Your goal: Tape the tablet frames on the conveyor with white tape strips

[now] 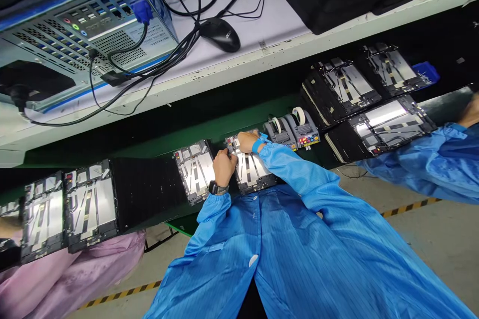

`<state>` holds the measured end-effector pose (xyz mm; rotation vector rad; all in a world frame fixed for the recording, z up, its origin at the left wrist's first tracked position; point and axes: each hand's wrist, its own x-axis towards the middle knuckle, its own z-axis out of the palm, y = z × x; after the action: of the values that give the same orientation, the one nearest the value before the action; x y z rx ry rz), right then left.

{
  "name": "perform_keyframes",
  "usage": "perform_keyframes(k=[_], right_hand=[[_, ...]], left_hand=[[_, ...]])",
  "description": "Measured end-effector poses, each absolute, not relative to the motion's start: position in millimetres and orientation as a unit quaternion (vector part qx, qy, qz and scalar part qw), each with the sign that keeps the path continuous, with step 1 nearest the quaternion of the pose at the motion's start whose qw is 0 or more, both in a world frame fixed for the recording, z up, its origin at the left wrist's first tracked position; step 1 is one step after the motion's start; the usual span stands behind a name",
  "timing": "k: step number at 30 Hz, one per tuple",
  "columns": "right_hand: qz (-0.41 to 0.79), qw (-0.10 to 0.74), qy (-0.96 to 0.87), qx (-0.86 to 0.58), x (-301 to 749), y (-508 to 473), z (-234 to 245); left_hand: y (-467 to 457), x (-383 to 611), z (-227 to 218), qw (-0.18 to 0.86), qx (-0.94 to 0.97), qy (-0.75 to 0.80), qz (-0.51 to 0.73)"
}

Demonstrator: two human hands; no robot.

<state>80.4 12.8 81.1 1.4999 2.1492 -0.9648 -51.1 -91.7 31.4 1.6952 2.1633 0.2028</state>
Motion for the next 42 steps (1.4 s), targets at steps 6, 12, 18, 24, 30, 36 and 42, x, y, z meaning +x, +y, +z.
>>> perform_keyframes(k=[6,12,18,24,30,36,42], right_hand=[[-0.363,0.116,0.742,0.552,92,7,81],[-0.343,0.042,0.731,0.589,105,-11,65],[-0.357,-0.006,0.697,0.622,110,-24,57],[-0.361,-0.029,0.698,0.618,113,-25,52],[-0.372,-0.071,0.702,0.603,117,-30,49],[-0.351,-0.115,0.712,0.597,116,-35,50],[-0.360,-0.077,0.686,0.628,118,-36,51]], left_hand=[[-99,-34,29,0.166,0.571,0.799,0.089],[-105,-50,5,0.280,0.518,0.764,0.262],[-111,-59,0,0.318,0.466,0.748,0.350],[-160,-29,37,0.187,0.725,0.612,0.254],[-167,-8,41,0.165,0.807,0.560,0.091],[-160,-6,45,0.171,0.790,0.581,0.096],[-162,5,44,0.184,0.775,0.596,0.106]])
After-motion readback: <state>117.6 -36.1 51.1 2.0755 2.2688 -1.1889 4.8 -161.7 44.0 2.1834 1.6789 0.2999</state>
